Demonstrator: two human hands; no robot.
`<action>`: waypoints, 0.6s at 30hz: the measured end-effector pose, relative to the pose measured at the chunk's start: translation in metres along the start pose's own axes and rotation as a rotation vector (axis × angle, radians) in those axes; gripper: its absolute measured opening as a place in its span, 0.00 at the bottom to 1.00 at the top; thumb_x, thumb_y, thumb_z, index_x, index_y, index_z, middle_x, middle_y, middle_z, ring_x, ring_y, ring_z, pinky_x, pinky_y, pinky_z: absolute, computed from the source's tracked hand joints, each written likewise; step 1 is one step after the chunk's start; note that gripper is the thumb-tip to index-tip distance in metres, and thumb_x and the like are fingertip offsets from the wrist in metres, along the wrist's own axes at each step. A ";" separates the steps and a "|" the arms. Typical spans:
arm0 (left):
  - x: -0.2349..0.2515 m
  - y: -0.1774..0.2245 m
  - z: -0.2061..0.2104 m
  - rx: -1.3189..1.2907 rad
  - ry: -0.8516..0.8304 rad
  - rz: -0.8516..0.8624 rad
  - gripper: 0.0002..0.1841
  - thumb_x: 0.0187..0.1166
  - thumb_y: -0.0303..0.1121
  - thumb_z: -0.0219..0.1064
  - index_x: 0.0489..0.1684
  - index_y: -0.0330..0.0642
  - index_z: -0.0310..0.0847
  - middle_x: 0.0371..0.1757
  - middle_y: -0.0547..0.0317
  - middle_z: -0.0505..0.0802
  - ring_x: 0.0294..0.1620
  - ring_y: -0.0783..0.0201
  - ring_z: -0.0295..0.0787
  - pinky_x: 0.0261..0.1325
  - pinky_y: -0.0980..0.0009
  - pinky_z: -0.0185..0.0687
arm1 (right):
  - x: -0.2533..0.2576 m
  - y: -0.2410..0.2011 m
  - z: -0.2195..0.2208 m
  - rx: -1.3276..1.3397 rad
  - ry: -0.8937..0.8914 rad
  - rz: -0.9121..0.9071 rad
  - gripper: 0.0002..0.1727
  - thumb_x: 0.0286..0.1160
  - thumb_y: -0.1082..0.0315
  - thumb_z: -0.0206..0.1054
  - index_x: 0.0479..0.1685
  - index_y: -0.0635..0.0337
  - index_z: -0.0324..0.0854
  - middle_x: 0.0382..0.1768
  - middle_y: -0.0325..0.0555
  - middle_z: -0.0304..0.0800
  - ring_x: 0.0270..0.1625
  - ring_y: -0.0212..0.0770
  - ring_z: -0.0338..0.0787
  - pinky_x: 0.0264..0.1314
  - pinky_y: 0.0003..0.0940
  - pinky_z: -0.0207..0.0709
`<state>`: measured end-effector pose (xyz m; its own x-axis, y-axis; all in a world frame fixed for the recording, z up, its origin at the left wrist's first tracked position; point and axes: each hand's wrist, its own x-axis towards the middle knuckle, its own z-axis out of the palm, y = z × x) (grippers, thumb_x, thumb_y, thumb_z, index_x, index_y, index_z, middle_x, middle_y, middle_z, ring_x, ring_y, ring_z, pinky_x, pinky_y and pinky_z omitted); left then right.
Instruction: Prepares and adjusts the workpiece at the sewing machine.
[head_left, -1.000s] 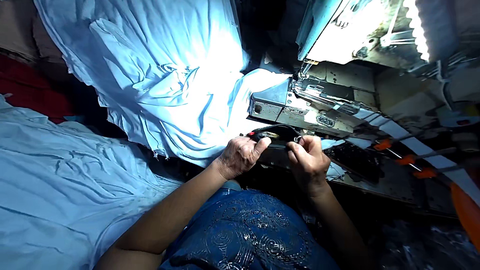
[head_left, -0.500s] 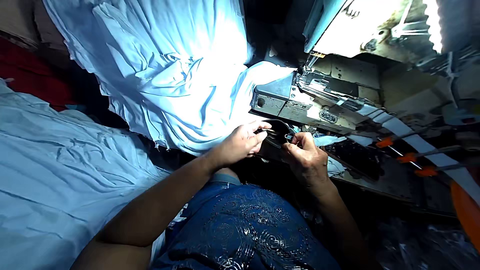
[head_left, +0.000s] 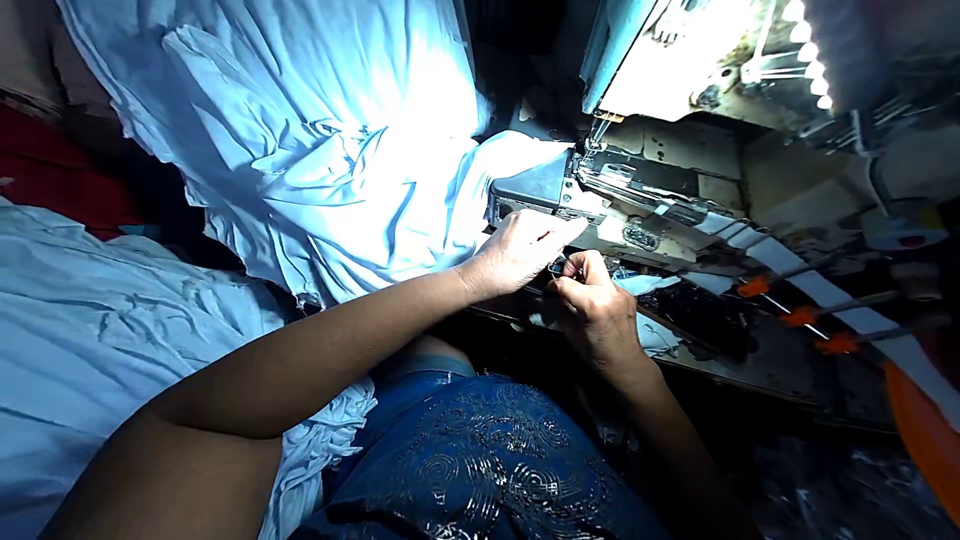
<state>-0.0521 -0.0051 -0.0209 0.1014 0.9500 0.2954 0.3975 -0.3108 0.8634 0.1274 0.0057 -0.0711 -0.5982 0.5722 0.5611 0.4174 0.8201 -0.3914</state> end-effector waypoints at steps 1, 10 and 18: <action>0.002 -0.004 0.003 0.085 0.009 0.063 0.23 0.89 0.33 0.54 0.13 0.43 0.74 0.15 0.70 0.71 0.18 0.79 0.66 0.25 0.79 0.59 | 0.001 0.001 -0.001 0.015 -0.008 0.000 0.04 0.68 0.69 0.76 0.29 0.59 0.91 0.41 0.53 0.84 0.35 0.45 0.87 0.28 0.38 0.79; -0.007 -0.010 0.001 0.310 0.005 0.219 0.20 0.86 0.28 0.55 0.18 0.36 0.80 0.17 0.61 0.75 0.22 0.70 0.72 0.29 0.74 0.64 | 0.002 0.007 0.002 0.084 0.026 0.018 0.07 0.68 0.65 0.77 0.29 0.59 0.92 0.40 0.51 0.83 0.38 0.42 0.85 0.34 0.33 0.80; -0.044 -0.031 -0.012 0.693 -0.118 0.446 0.15 0.84 0.34 0.59 0.41 0.33 0.89 0.47 0.45 0.93 0.55 0.48 0.91 0.64 0.55 0.83 | 0.005 0.003 -0.023 1.008 0.082 0.608 0.14 0.83 0.75 0.57 0.61 0.64 0.82 0.38 0.35 0.85 0.28 0.21 0.78 0.31 0.14 0.74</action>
<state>-0.0795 -0.0378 -0.0560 0.4622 0.7510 0.4715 0.7650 -0.6066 0.2163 0.1416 0.0105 -0.0528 -0.4261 0.8974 0.1145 -0.1321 0.0634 -0.9892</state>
